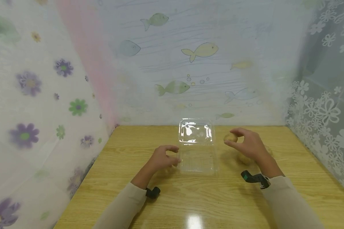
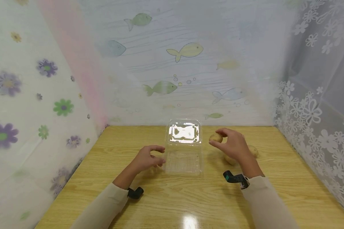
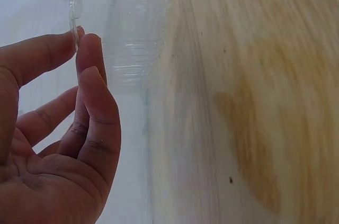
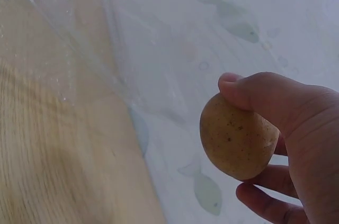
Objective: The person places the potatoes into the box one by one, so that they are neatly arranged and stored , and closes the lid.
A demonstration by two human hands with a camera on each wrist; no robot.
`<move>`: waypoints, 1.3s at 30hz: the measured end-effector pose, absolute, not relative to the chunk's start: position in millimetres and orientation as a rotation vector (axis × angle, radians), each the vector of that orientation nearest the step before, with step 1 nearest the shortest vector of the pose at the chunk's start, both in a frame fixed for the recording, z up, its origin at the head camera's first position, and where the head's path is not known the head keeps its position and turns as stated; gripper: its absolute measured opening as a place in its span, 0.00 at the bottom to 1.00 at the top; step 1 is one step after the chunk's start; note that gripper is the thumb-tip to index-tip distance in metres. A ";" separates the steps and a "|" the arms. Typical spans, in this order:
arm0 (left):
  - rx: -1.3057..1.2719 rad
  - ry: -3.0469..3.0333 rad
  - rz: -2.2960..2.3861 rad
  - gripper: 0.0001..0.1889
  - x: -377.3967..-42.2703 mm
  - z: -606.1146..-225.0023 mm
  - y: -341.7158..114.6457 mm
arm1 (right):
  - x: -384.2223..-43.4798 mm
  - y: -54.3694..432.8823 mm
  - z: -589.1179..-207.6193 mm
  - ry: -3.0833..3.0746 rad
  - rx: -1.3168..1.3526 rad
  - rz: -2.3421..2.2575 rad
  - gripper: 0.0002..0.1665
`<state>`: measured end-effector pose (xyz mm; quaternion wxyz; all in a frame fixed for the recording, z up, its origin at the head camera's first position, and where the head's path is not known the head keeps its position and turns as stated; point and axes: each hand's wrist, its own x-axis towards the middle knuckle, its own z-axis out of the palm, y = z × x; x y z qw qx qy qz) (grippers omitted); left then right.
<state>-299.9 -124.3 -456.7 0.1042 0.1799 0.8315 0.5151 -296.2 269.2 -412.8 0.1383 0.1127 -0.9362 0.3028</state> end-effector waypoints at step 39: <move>0.534 2.383 1.510 0.35 -282.8 -458.1 -126.0 | -278.3 237.6 -400.3 -2.611 0.445 0.970 0.36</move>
